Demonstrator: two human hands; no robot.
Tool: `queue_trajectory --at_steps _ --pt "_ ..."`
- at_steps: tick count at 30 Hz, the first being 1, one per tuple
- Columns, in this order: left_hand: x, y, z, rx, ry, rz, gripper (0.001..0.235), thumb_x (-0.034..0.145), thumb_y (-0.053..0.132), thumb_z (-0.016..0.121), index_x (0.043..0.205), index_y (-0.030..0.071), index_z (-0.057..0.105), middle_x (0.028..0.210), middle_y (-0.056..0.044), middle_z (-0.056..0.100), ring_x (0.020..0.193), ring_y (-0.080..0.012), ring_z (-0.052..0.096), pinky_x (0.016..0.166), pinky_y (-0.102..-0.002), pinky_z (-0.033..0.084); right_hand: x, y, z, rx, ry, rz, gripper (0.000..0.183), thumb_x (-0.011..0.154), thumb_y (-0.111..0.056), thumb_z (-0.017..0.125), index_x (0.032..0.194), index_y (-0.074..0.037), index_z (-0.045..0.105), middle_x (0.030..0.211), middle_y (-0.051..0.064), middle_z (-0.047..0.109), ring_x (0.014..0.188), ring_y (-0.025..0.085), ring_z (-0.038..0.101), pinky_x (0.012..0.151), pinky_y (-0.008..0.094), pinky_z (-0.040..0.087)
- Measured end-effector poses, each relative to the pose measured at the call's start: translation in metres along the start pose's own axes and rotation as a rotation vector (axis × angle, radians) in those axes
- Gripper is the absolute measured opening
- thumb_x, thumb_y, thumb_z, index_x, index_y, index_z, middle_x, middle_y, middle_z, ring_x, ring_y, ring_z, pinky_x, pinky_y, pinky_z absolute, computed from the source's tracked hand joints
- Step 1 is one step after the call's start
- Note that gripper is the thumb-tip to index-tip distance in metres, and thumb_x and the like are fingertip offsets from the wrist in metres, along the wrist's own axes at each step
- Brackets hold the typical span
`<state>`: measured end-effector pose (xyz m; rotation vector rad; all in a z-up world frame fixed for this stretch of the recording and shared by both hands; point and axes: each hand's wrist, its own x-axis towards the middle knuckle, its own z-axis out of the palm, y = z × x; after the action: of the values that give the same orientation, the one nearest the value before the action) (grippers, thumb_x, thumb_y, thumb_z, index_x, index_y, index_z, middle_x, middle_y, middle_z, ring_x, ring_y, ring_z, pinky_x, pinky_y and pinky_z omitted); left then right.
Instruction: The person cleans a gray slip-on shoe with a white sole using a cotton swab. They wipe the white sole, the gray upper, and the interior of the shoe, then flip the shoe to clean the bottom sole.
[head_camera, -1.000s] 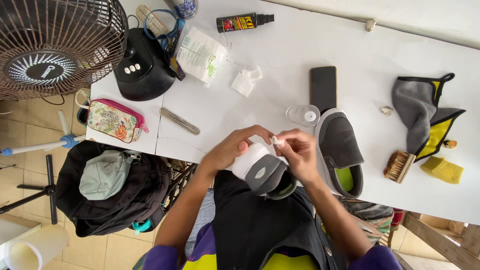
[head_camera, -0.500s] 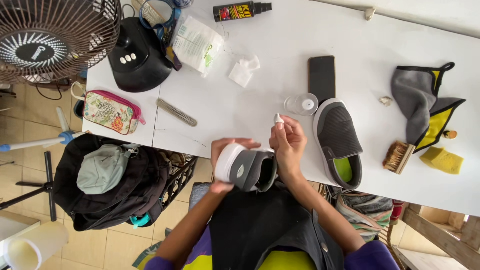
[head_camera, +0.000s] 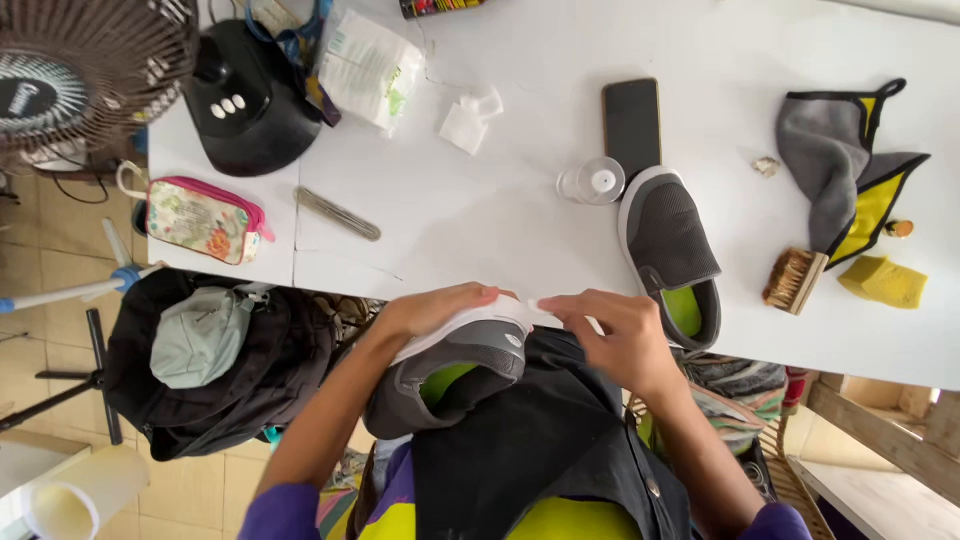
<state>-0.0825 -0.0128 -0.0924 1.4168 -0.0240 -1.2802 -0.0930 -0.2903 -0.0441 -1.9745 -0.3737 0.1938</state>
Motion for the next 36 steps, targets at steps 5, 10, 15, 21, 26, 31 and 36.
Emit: queue_trajectory --at_steps 5,10,15,21,26,31,36 --pt "0.011 -0.027 -0.009 0.115 -0.102 0.040 0.102 0.108 0.080 0.027 0.163 -0.003 0.050 0.162 -0.031 0.053 0.155 -0.0497 0.046 0.131 -0.070 0.030 0.008 -0.018 -0.004 -0.270 -0.096 -0.240 0.013 0.104 -0.015 0.075 0.104 -0.022 0.086 0.067 -0.001 0.074 0.043 0.026 0.062 0.044 0.031 0.050" --pt "0.017 -0.035 -0.014 0.130 -0.118 0.055 0.101 0.109 0.080 0.024 0.162 -0.001 0.053 0.161 -0.031 0.055 0.154 -0.0494 0.048 0.130 -0.071 0.031 0.015 -0.037 -0.008 -0.415 -0.171 -0.324 0.014 0.107 -0.011 0.071 0.102 -0.017 0.083 0.067 -0.001 0.074 0.048 0.023 0.067 0.048 0.028 0.052" --pt "0.016 -0.022 -0.008 0.135 -0.152 0.009 0.100 0.109 0.078 0.021 0.169 0.000 0.043 0.171 -0.032 0.045 0.162 -0.0490 0.038 0.133 -0.070 0.026 0.019 -0.026 -0.002 -0.574 -0.266 -0.463 0.021 0.110 -0.011 0.063 0.109 -0.025 0.078 0.067 -0.006 0.065 0.049 0.016 0.064 0.052 0.025 0.051" --pt "0.026 -0.039 -0.016 0.125 -0.188 -0.006 0.096 0.111 0.076 0.020 0.169 0.002 0.043 0.174 -0.030 0.043 0.164 -0.0485 0.035 0.134 -0.072 0.022 0.022 -0.032 -0.004 -0.570 -0.347 -0.459 0.025 0.112 -0.009 0.055 0.110 -0.020 0.078 0.070 -0.003 0.065 0.050 0.017 0.064 0.053 0.026 0.050" --pt "0.035 -0.045 -0.016 0.085 -0.192 -0.009 0.100 0.110 0.077 0.020 0.172 0.001 0.038 0.177 -0.031 0.037 0.165 -0.0502 0.030 0.134 -0.073 0.021 0.016 -0.015 0.002 -0.681 -0.360 -0.467 0.033 0.107 -0.006 0.053 0.118 -0.025 0.078 0.072 -0.006 0.061 0.048 0.014 0.059 0.053 0.025 0.049" --pt "0.031 -0.037 -0.016 0.077 -0.207 -0.033 0.100 0.109 0.079 0.022 0.171 0.003 0.039 0.178 -0.029 0.036 0.166 -0.0489 0.029 0.134 -0.072 0.021 0.021 -0.022 -0.003 -0.634 -0.375 -0.439 0.033 0.109 -0.008 0.051 0.117 -0.026 0.078 0.073 -0.007 0.061 0.049 0.015 0.061 0.054 0.025 0.049" --pt "0.044 -0.059 -0.019 0.066 -0.224 -0.013 0.094 0.111 0.075 0.022 0.170 0.004 0.042 0.179 -0.029 0.036 0.167 -0.0503 0.029 0.135 -0.073 0.019 0.020 -0.021 -0.001 -0.628 -0.352 -0.435 0.028 0.112 -0.010 0.054 0.113 -0.025 0.077 0.071 -0.006 0.060 0.049 0.016 0.061 0.054 0.024 0.049"
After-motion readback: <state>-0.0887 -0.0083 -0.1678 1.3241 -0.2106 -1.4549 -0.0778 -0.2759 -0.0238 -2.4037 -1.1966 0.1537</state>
